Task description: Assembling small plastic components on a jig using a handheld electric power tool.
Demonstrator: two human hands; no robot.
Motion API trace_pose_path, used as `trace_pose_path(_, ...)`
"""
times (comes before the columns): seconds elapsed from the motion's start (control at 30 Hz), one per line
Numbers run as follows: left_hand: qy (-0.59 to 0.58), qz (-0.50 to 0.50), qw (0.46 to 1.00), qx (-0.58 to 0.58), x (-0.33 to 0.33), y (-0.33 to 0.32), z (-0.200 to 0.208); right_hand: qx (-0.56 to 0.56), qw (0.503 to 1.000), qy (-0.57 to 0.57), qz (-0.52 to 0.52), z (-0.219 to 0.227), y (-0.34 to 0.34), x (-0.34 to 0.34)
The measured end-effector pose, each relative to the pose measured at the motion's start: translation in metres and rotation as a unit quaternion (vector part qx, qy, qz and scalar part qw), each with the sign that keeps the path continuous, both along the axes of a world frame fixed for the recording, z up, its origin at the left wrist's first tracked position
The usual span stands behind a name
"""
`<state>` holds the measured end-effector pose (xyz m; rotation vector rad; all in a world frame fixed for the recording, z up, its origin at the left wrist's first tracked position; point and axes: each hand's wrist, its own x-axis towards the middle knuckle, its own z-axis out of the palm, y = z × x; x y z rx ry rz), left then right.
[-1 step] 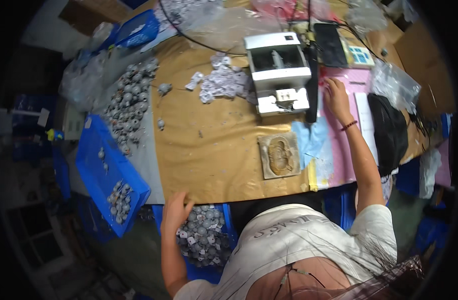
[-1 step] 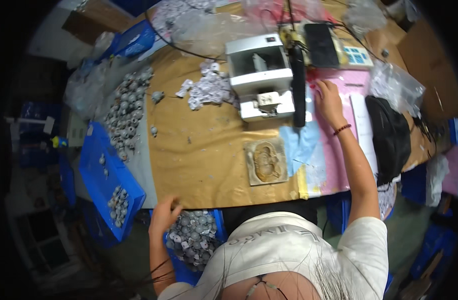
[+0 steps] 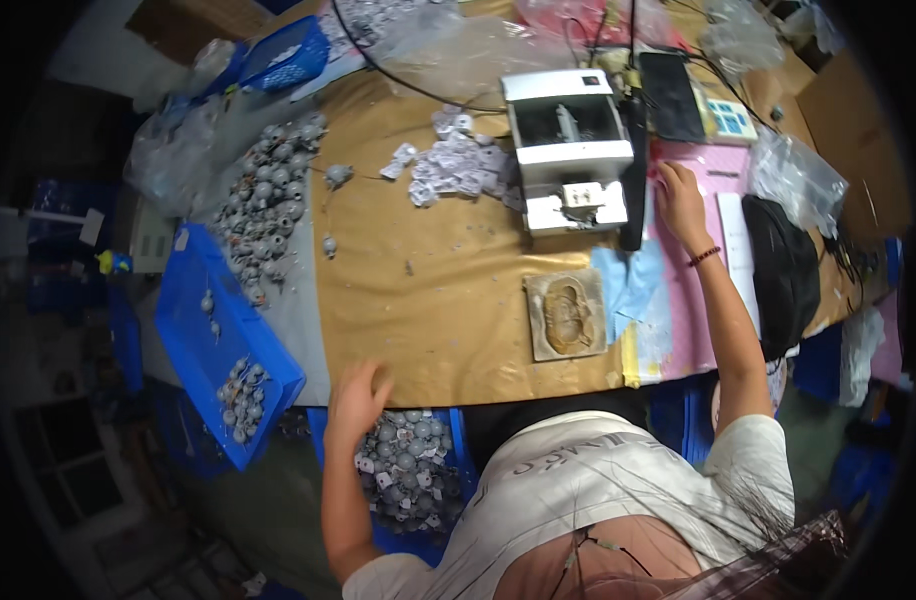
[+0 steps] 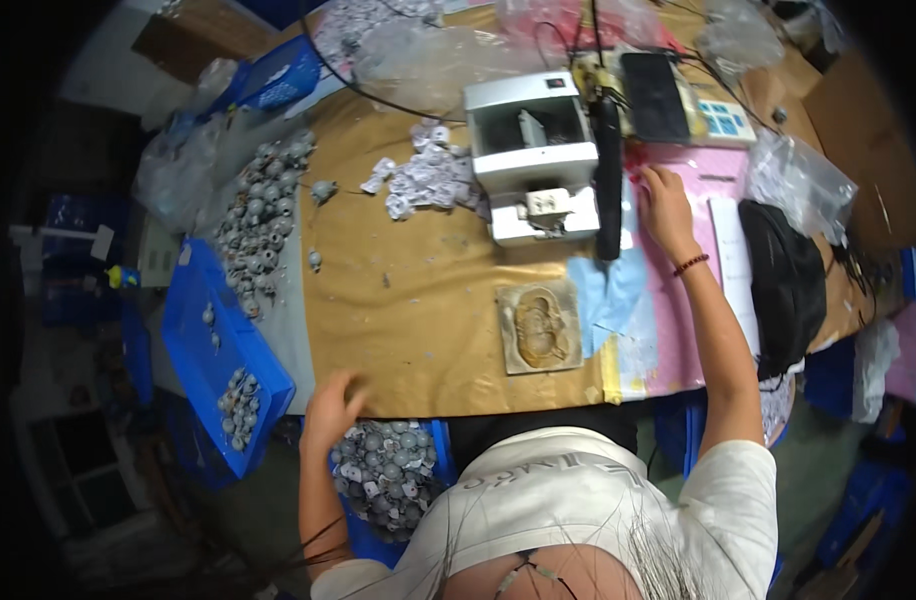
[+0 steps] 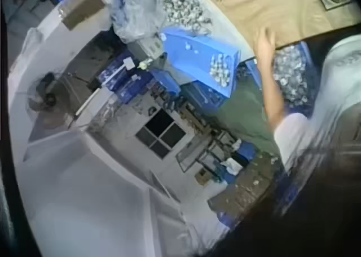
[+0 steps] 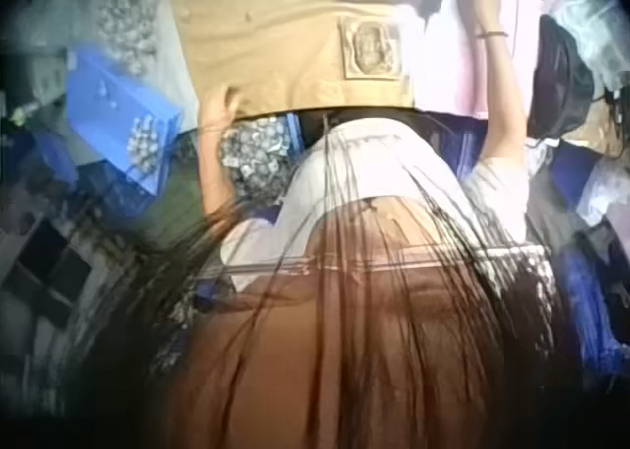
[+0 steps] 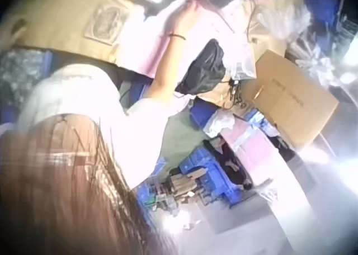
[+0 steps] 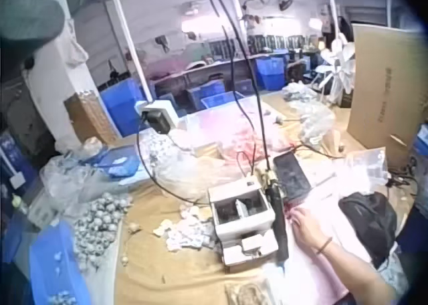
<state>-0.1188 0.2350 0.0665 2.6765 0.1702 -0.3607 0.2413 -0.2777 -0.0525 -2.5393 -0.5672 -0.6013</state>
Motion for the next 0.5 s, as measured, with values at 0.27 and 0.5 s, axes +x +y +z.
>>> trace_pose_path(0.27, -0.205, 0.098, 0.961, 0.158, 0.237, 0.044, -0.058, -0.036, 0.999, 0.002, 0.015, 0.001, 0.003, -0.012)
trace_pose_path(0.5, -0.259, 0.019, 0.961, 0.094, 0.316, 0.031, -0.08, -0.024, 0.999, 0.036, 0.004, 0.005, 0.005, -0.011)
